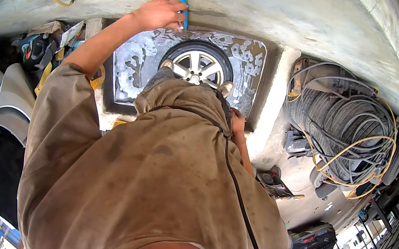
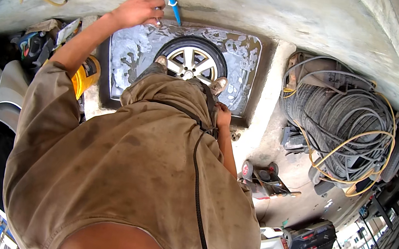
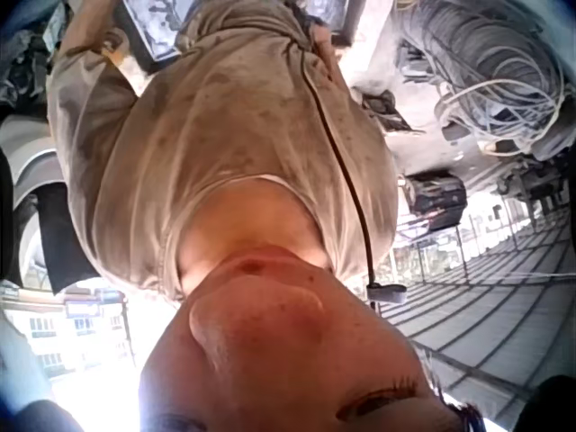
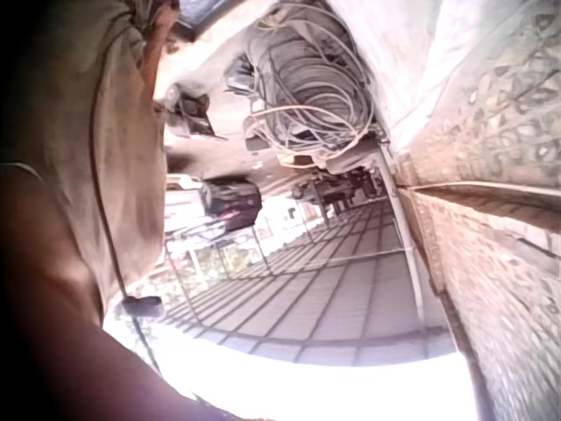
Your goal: The person washes a car tire and rim in a concrete wash bay. They scrub the tire and rim with hands and a brush, rinse with a hose, and rotate the tire to clean all sides.
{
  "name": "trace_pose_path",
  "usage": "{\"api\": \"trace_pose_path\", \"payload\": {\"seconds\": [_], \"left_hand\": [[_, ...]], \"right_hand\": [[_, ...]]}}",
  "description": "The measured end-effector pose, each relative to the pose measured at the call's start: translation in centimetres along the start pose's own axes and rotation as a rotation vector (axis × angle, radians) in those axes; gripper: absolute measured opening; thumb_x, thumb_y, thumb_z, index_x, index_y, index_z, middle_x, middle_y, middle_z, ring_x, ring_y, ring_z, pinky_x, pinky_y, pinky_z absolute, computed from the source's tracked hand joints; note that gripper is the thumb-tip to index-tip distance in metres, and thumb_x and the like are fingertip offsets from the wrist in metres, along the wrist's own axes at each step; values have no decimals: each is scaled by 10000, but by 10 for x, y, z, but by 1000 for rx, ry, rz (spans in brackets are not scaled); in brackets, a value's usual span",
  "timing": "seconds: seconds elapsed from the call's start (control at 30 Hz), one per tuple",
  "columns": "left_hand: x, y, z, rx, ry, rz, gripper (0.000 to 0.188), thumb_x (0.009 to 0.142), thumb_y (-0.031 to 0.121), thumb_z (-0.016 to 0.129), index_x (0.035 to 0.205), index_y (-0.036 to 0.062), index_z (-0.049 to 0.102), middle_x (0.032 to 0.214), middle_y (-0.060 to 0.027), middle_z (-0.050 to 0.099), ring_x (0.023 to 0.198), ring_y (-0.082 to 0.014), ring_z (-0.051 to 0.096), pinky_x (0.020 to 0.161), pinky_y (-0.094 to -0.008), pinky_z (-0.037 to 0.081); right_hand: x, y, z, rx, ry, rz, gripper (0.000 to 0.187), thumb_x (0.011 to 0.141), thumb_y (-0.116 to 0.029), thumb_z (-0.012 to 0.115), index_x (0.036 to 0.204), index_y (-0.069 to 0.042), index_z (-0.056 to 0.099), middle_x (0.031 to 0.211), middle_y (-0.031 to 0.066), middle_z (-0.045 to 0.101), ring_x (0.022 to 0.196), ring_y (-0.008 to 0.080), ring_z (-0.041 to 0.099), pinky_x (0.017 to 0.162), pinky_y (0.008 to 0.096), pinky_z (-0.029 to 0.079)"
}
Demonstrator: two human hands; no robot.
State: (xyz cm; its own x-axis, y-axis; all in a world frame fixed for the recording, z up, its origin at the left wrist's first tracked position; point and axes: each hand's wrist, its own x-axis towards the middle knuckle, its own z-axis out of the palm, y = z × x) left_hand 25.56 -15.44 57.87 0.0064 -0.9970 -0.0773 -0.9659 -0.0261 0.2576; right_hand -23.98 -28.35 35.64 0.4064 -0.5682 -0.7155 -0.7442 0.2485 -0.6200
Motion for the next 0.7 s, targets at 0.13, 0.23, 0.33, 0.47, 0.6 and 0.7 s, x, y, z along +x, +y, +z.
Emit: {"api": "trace_pose_path", "payload": {"seconds": [0.13,0.23,0.33,0.47,0.6,0.7], "left_hand": [[13,6,10,-32,7,-14,232,797,274,640,902,76,576,972,-80,531,978,-298,539,863,-406,447],[8,5,8,-62,40,-15,196,807,238,634,891,71,573,963,-88,529,972,-309,538,858,-412,444],[0,5,12,-88,111,11,178,822,216,618,894,62,564,961,-95,521,972,-313,534,858,-418,443],[-5,6,15,-74,68,-36,225,825,235,613,948,60,544,1024,-113,509,1002,-328,527,883,-423,440],[-10,7,17,-57,60,-61,317,842,327,596,1015,64,555,1147,-124,506,1087,-328,508,942,-430,419],[-12,11,13,-32,45,-74,386,852,410,578,1046,76,565,1198,-128,503,1135,-322,495,976,-441,401]], "right_hand": [[1,6,2,31,38,7,339,867,-251,633,1070,20,660,987,108,699,896,168,636,824,292,470],[4,13,2,60,28,-14,345,863,-258,637,1071,16,662,989,104,699,903,163,634,833,288,467],[-1,-3,2,-15,22,15,344,867,-247,633,1083,19,657,1000,107,697,914,168,633,845,287,464],[3,-5,0,7,-12,10,347,873,-230,624,1097,35,645,1013,121,693,924,182,633,854,292,464],[7,-1,-1,4,-36,-14,352,873,-225,624,1096,47,640,1017,128,692,926,184,633,855,292,466],[8,1,0,-14,-32,-33,347,873,-220,621,1097,45,641,1011,129,693,927,181,631,853,295,468]]}}
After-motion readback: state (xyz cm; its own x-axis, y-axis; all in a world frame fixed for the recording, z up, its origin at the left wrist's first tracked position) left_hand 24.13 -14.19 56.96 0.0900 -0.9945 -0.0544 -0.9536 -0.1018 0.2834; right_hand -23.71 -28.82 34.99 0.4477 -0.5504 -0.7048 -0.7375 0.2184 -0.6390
